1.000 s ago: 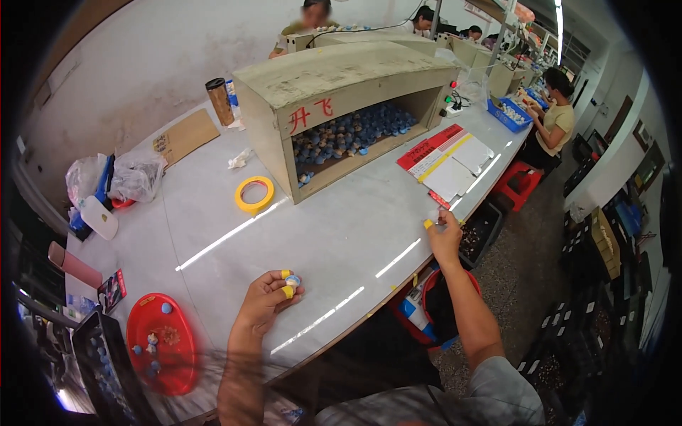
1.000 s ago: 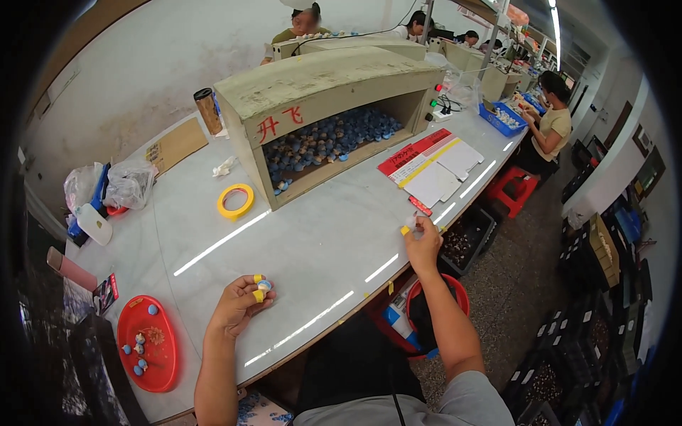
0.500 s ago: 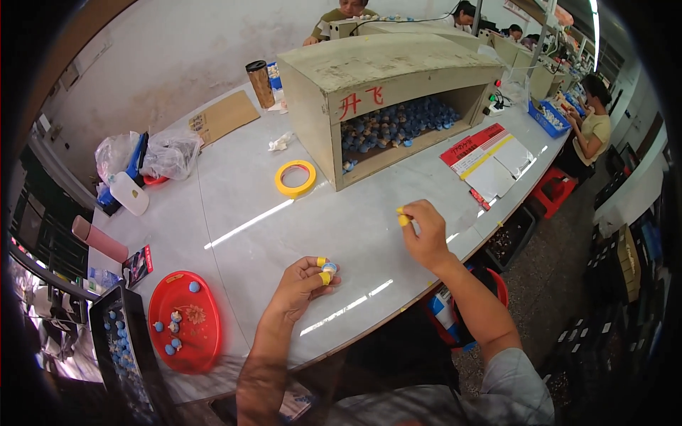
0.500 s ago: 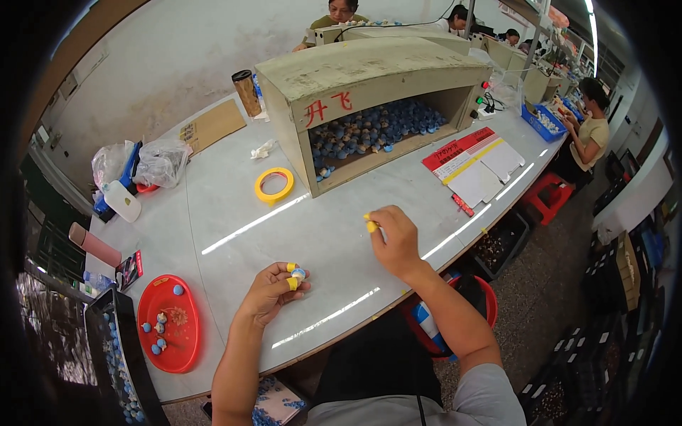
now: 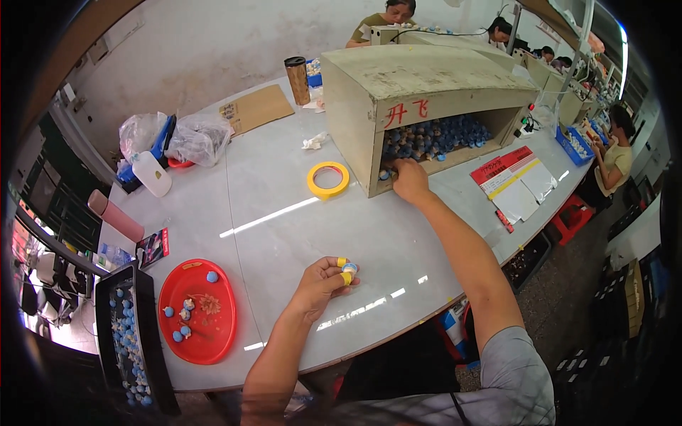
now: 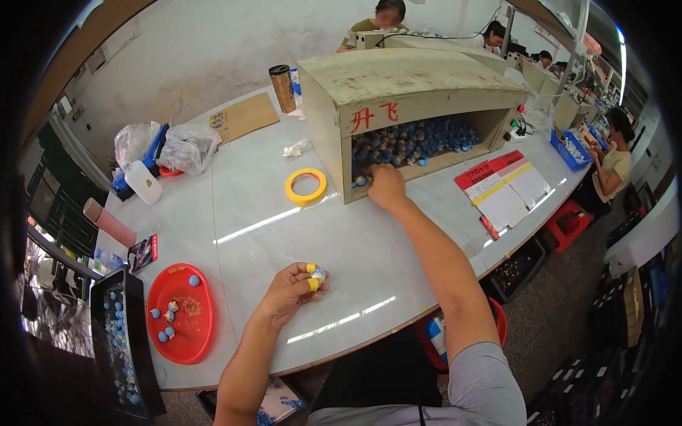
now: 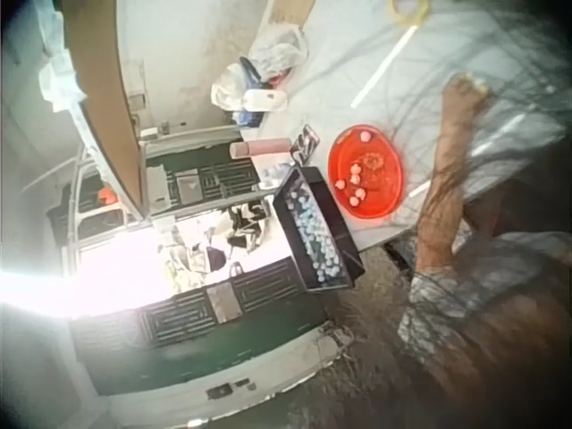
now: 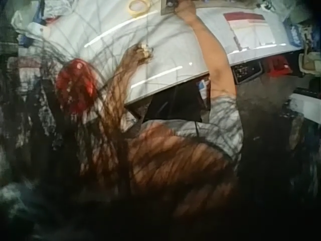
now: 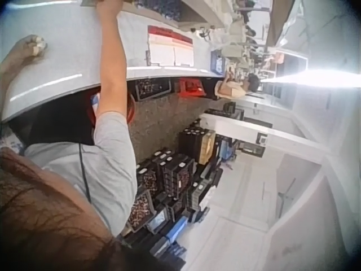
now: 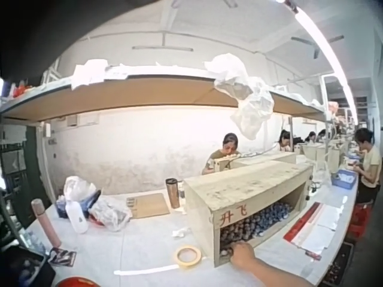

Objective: The person assembles small blue and yellow toy parts by hand, applying glue with a glue bottle.

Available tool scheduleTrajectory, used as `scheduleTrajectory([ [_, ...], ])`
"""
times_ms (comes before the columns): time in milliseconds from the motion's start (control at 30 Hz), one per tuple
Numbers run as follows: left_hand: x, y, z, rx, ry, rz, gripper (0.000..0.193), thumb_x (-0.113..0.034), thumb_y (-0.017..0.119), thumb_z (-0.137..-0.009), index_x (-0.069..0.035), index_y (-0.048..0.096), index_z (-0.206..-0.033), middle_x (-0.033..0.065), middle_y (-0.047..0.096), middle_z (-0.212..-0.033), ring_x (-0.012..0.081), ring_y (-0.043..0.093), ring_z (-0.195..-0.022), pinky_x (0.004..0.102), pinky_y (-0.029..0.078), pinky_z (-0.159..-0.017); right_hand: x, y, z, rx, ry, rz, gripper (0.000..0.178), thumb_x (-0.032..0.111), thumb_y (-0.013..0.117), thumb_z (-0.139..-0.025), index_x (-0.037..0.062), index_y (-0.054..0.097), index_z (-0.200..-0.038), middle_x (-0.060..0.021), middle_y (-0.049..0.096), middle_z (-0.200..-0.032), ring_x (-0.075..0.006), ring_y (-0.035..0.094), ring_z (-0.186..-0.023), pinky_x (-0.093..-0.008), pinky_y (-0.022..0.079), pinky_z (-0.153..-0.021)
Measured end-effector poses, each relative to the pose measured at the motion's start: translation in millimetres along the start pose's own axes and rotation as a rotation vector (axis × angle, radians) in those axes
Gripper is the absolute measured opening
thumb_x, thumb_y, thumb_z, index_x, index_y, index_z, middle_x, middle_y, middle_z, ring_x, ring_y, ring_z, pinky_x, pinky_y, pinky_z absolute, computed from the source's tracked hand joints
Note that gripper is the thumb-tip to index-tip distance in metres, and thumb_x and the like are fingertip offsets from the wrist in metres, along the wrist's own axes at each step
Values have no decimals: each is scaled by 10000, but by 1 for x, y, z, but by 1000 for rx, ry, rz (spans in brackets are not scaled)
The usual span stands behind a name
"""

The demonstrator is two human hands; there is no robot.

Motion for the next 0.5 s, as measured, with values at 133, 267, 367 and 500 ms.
scheduleTrajectory([
  [133,0,-7,0,-51,27,25,318,-2,643,-864,-13,505,-1151,138,657,-1116,207,670,-973,276,549,-839,-13,4,34,-113,154,-472,365,-19,597,-822,24,628,-1184,-97,651,-1005,-215,600,-958,-323,495,-832],
  [267,0,-3,-5,-77,60,112,334,-23,648,-881,-4,471,-1163,143,651,-1106,213,658,-1022,291,533,-893,52,-15,106,107,214,-1224,317,2,636,-889,-34,608,-1203,-13,611,-975,-65,538,-863,-203,452,-763],
  [367,0,-7,-5,-73,98,170,362,-15,641,-878,-5,441,-1180,155,649,-1106,235,658,-1039,283,547,-883,106,-11,139,184,133,-1262,299,10,643,-887,-31,628,-1183,-12,616,-981,-61,540,-833,-206,454,-734],
  [500,-2,-7,-6,-73,150,234,371,-40,633,-894,-10,420,-1196,139,661,-1076,217,653,-1035,277,536,-869,120,10,156,153,23,-1086,291,-2,653,-855,-11,646,-1145,-36,631,-974,-73,549,-796,-222,460,-704],
])
Point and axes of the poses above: each hand's wrist, its own z-axis away from the middle knuckle, its own y-axis out of the palm, x = y × z, the point moved 7 cm from there along -z, towards the middle knuckle
